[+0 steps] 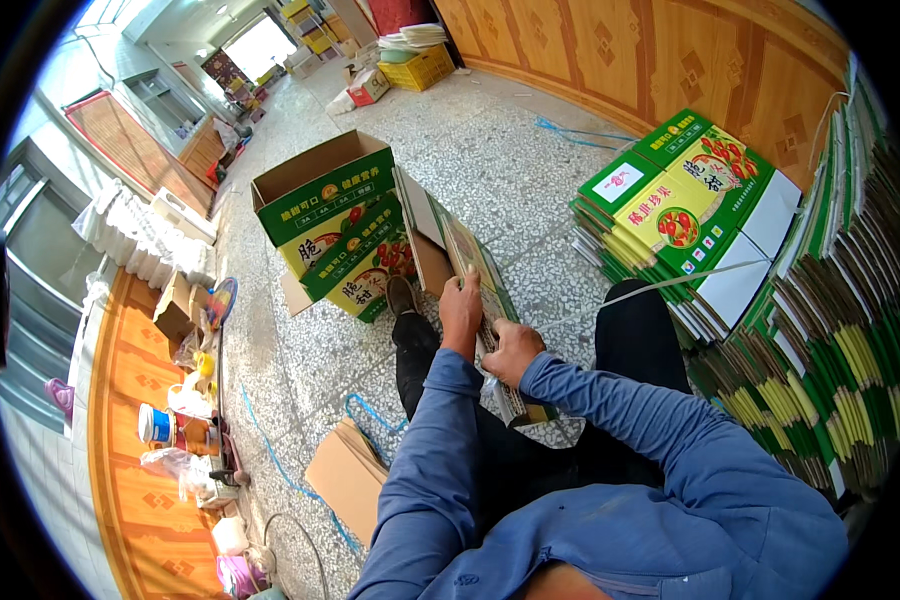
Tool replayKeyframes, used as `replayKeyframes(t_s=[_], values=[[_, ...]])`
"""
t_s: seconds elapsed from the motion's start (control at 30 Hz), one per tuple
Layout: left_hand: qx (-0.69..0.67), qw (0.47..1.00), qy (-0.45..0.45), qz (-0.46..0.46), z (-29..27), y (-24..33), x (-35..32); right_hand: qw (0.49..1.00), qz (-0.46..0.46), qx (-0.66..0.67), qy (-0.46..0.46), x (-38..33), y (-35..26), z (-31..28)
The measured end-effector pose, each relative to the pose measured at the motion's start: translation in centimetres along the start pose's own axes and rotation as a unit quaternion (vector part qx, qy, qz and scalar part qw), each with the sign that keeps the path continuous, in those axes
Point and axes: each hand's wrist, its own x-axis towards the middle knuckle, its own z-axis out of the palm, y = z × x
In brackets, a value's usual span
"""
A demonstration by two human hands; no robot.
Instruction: The person walks through a warehouse area and then sits on the floor to assemble flat-packed cardboard boxes. They fold the panels into shape and seal the seams with a handheld tape dispenser, stacking the finished boxes.
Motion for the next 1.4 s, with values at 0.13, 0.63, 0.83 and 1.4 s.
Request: replayKeyframes(t_s=[0.13, 0.63, 0.83, 1.4], values=[[-0.056, 0.997, -0.048, 0.017, 0.0, -2.5, 1.3, 0.999, 0.008, 0.040, -0.014, -0.5, -0.4, -0.4], [-0.156, 0.978, -0.115, 0.076, 0.2, -0.6, 0.9, 0.981, 0.104, -0.163, -0.019, 14.3, 3.8, -4.5], [0.213, 0.968, 0.071, 0.108, -4.1, 3.1, 1.5, 0.978, 0.099, -0.150, -0.109, 14.5, 3.9, -4.3], [0.195, 0.900, -0.301, 0.246, -10.9, -3.0, 9.0, 0.985, 0.110, -0.131, -0.026, 13.4, 7.1, -9.5]])
